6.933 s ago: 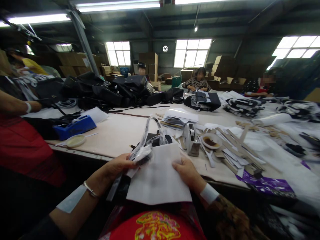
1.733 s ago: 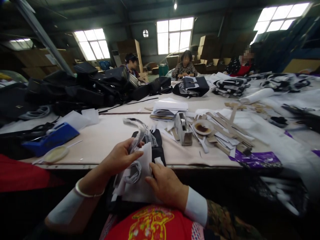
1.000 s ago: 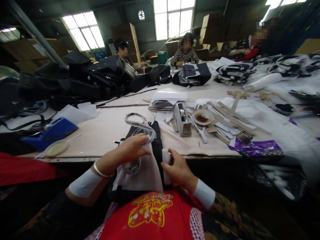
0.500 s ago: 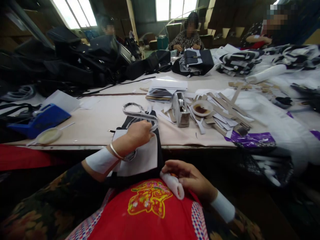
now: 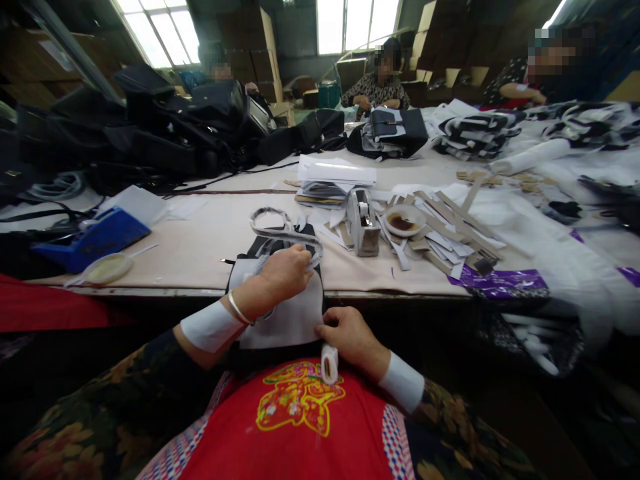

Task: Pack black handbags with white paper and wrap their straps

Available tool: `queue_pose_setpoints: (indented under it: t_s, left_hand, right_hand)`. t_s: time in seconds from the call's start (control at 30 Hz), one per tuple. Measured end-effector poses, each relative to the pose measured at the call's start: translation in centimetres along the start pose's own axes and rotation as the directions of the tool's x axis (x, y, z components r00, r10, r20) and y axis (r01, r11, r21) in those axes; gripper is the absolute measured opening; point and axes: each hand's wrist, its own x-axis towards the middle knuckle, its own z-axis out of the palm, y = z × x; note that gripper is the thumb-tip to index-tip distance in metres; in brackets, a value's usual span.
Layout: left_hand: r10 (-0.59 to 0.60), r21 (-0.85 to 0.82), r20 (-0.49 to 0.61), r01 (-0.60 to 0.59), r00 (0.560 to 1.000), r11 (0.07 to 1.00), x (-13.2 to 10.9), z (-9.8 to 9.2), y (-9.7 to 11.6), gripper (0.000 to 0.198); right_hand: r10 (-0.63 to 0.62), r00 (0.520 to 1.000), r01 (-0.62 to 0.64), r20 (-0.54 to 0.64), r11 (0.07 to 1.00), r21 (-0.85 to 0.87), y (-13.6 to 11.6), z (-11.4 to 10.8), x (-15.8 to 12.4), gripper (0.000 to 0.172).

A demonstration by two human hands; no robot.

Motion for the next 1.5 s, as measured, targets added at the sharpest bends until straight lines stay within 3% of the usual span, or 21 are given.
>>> queue_pose_setpoints:
  t_s: [0.07, 0.13, 0.2, 0.3, 0.37, 0.43, 0.5, 0.57, 0.63, 0.7, 0.77, 0.87, 0.97, 1.1, 1.2, 1.3, 1.4, 1.5]
  left_hand:
    - [0.010, -0.133, -0.018, -0.012, 1.000, 0.991, -0.1, -0.9, -1.2, 0.019]
    - [-0.021, -0.414, -0.045, 0.001, 0.999, 0.910, -0.3, -2.1, -2.4, 0.021]
    - [-0.103, -0.709, -0.045, 0.041, 0.994, 0.704, -0.9, -3.5, -3.5, 0.026]
    - [-0.214, -0.924, -0.015, 0.068, 0.977, 0.376, -2.1, -5.6, -4.5, 0.031]
    - [-0.260, -0.970, -0.020, 0.044, 0.966, 0.238, -3.0, -6.9, -5.0, 0.030]
    - [-0.294, -0.982, -0.048, 0.009, 0.955, 0.188, -3.7, -7.8, -5.4, 0.028]
    - [-0.316, -0.981, -0.073, -0.012, 0.946, 0.191, -4.1, -8.2, -5.7, 0.027]
    - [-0.319, -0.979, -0.088, -0.024, 0.944, 0.201, -4.4, -8.4, -5.9, 0.026]
    - [-0.312, -0.977, -0.097, -0.031, 0.945, 0.211, -4.5, -8.4, -6.0, 0.027]
    - [-0.309, -0.974, -0.104, -0.034, 0.945, 0.223, -4.8, -8.5, -5.9, 0.029]
    - [-0.318, -0.971, -0.117, -0.042, 0.941, 0.234, -5.3, -9.0, -5.7, 0.028]
    - [-0.327, -0.962, -0.159, -0.072, 0.932, 0.264, -6.3, -10.2, -5.4, 0.027]
    - [-0.323, -0.949, -0.200, -0.101, 0.925, 0.298, -7.2, -11.3, -5.2, 0.027]
    - [-0.311, -0.916, -0.223, -0.090, 0.924, 0.391, -7.3, -11.5, -5.8, 0.031]
    - [-0.304, -0.784, -0.242, -0.001, 0.921, 0.621, -6.6, -10.1, -7.9, 0.030]
    - [-0.315, -0.472, -0.164, 0.206, 0.935, 0.857, -6.2, -7.5, -11.2, 0.028]
    - [-0.404, -0.201, -0.033, 0.390, 0.914, 0.899, -6.3, -4.2, -13.9, 0.025]
    - [-0.445, -0.169, 0.033, 0.444, 0.895, 0.880, -6.6, -1.4, -14.8, 0.029]
  right_hand:
    - [0.049, 0.999, -0.050, -0.017, 0.994, -0.093, 1.0, 0.3, 0.5, 0.017]
    - [0.120, 0.993, -0.116, 0.022, 0.983, -0.146, 2.0, 0.6, 1.0, 0.019]
    - [0.169, 0.982, -0.154, 0.081, 0.975, -0.159, 2.9, 0.8, 1.3, 0.025]
    - [0.177, 0.976, -0.151, 0.129, 0.971, -0.187, 3.8, 0.8, 1.3, 0.034]
    - [0.106, 0.991, -0.078, 0.084, 0.956, -0.283, 3.8, 0.3, 1.1, 0.040]
    - [-0.091, 0.996, 0.074, -0.021, 0.904, -0.422, 3.0, -0.5, 0.8, 0.039]
    - [-0.379, 0.920, 0.269, -0.103, 0.799, -0.538, 1.4, -1.3, 0.8, 0.029]
    - [-0.620, 0.777, 0.436, -0.112, 0.658, -0.615, -0.7, -1.8, 1.4, 0.027]
    - [-0.757, 0.653, 0.525, -0.038, 0.488, -0.697, -2.6, -1.6, 2.4, 0.039]
    - [-0.788, 0.609, 0.552, 0.085, 0.344, -0.759, -3.8, -0.7, 3.8, 0.051]
    - [-0.747, 0.632, 0.569, 0.207, 0.266, -0.778, -4.1, 0.6, 5.3, 0.060]
    - [-0.644, 0.705, 0.566, 0.297, 0.260, -0.782, -3.8, 2.3, 7.1, 0.065]
    - [-0.608, 0.738, 0.544, 0.293, 0.278, -0.792, -4.4, 2.8, 7.7, 0.057]
    - [-0.655, 0.720, 0.539, 0.229, 0.320, -0.779, -6.7, 2.4, 7.8, 0.051]
    - [-0.669, 0.716, 0.528, 0.197, 0.336, -0.780, -7.4, 2.3, 8.3, 0.056]
    - [-0.662, 0.718, 0.517, 0.214, 0.301, -0.801, -7.0, 2.6, 8.8, 0.056]
    - [-0.656, 0.721, 0.502, 0.222, 0.273, -0.821, -6.5, 2.9, 8.9, 0.058]
    - [-0.651, 0.721, 0.496, 0.238, 0.246, -0.833, -6.4, 3.2, 8.9, 0.058]
